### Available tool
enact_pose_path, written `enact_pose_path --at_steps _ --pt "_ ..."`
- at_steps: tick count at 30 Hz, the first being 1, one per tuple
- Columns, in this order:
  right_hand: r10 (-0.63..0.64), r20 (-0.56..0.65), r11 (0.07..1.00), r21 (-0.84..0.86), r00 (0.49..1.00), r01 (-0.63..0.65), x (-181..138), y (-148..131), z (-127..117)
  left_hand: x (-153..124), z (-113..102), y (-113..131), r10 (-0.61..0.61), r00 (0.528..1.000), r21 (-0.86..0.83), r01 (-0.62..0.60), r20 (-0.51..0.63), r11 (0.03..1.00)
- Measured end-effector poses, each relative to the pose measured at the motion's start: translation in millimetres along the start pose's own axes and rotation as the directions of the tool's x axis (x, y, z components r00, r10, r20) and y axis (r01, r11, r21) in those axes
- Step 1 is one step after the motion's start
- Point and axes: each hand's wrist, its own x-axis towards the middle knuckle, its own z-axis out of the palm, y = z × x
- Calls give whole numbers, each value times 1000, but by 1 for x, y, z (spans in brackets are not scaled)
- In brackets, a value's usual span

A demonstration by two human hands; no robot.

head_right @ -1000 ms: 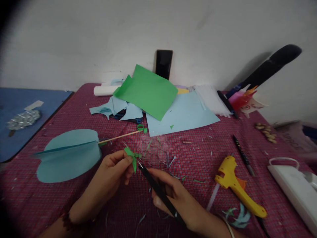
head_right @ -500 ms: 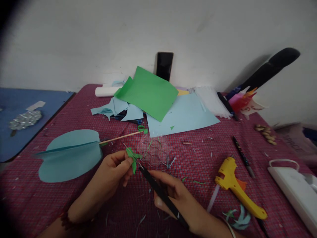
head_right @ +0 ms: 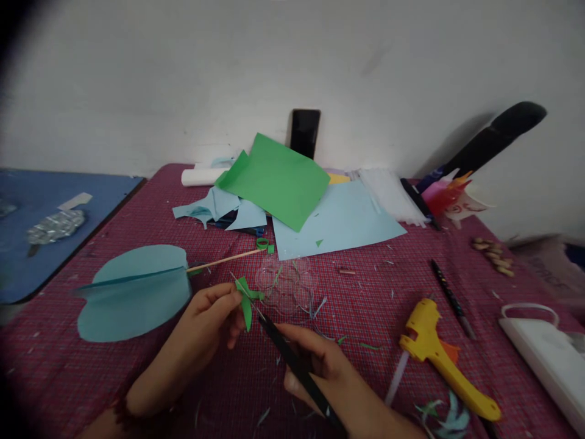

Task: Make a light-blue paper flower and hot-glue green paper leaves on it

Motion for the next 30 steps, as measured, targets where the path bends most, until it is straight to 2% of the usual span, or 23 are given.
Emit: enact_pose_path --at_steps 5,12,17,20,22,25,28,30 --pt "-9 3 1000 15 1000 9 1 -4 3 1 -1 -4 44 999 42 -44 -7 998" --pt "-11 -12 997 -71 1000 10 2 -15 9 0 0 -7 55 998 22 -55 -15 998" --pt "-3 -64 995 -95 998 -3 0 -9 11 1 1 -7 37 999 1 -37 -25 999" --pt "-19 -102 987 -159 995 2 2 -7 7 1 -1 -7 59 998 -2 -59 -3 998" --pt "-42 -130 966 -259 991 7 4 -11 1 -1 -2 -5 87 996 -41 -85 38 996" --pt "-115 -142 849 -527 983 23 5 -21 -8 -3 -3 -1 136 984 -143 -119 115 982" --pt "-165 -69 622 -781 984 49 1 -30 -11 -4 -1 1 146 975 -236 -103 169 966" --pt "-163 -17 517 -853 986 71 -3 -33 -9 -4 0 0 124 971 -278 -63 207 958"
